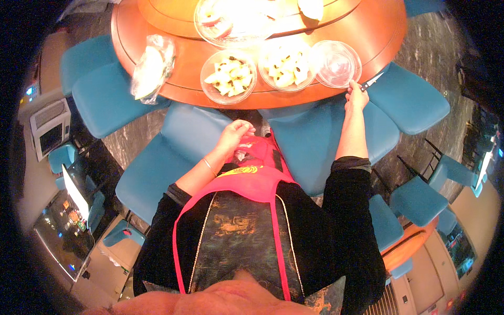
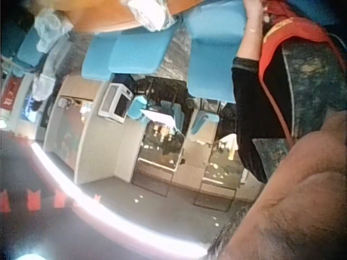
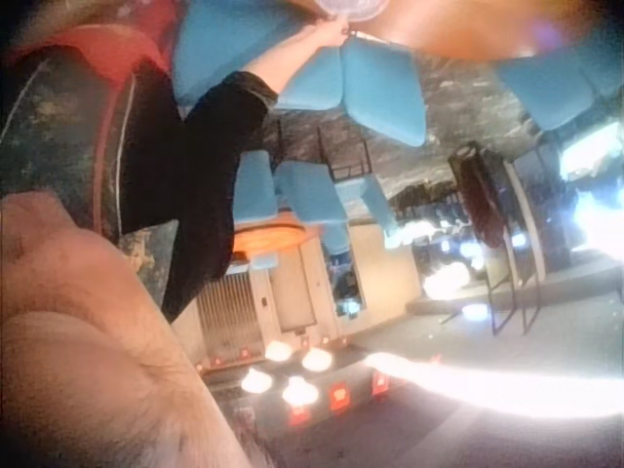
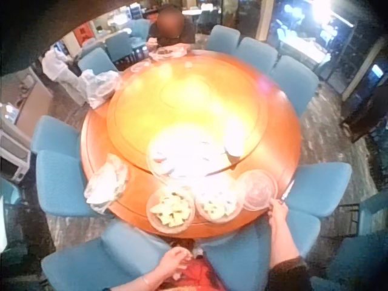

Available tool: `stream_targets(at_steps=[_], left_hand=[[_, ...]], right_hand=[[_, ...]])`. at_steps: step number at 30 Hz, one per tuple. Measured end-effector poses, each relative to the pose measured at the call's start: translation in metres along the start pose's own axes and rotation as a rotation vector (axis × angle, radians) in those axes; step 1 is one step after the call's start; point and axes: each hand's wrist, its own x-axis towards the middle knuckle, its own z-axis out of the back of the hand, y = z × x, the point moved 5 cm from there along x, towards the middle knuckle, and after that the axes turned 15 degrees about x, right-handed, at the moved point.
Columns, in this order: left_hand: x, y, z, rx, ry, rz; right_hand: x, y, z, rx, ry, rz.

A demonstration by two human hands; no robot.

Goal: The person uses a knife to cut fruit pieces in a clear plastic container on a round table, then moves to a white table to continue cutting a wrapped fruit item on a cutting board. The person handles the container and the wrapped fruit throughout the clip.

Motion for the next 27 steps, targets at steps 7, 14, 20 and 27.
stream_targets(at_steps=[7,14,20,27], left_hand=[[-0.002,-0.018,-0.009,0.034,0.046,-0.004],[0.026,-0.066,-0.036,0.001,-0.062,-0.252],[0.068,-0.095,-0.050,-0.035,-0.122,-0.249],[0.091,-0.102,-0.057,-0.171,-0.254,-0.257]], right_hand=[[-0.037,0.044,-0.009,0.304,0.217,-0.123],[-0.113,0.013,-0.069,-0.136,0.525,-0.003],[-0.118,0.007,-0.101,-0.344,0.539,0.244],[-0.112,0.003,-0.112,-0.306,0.487,0.096]])
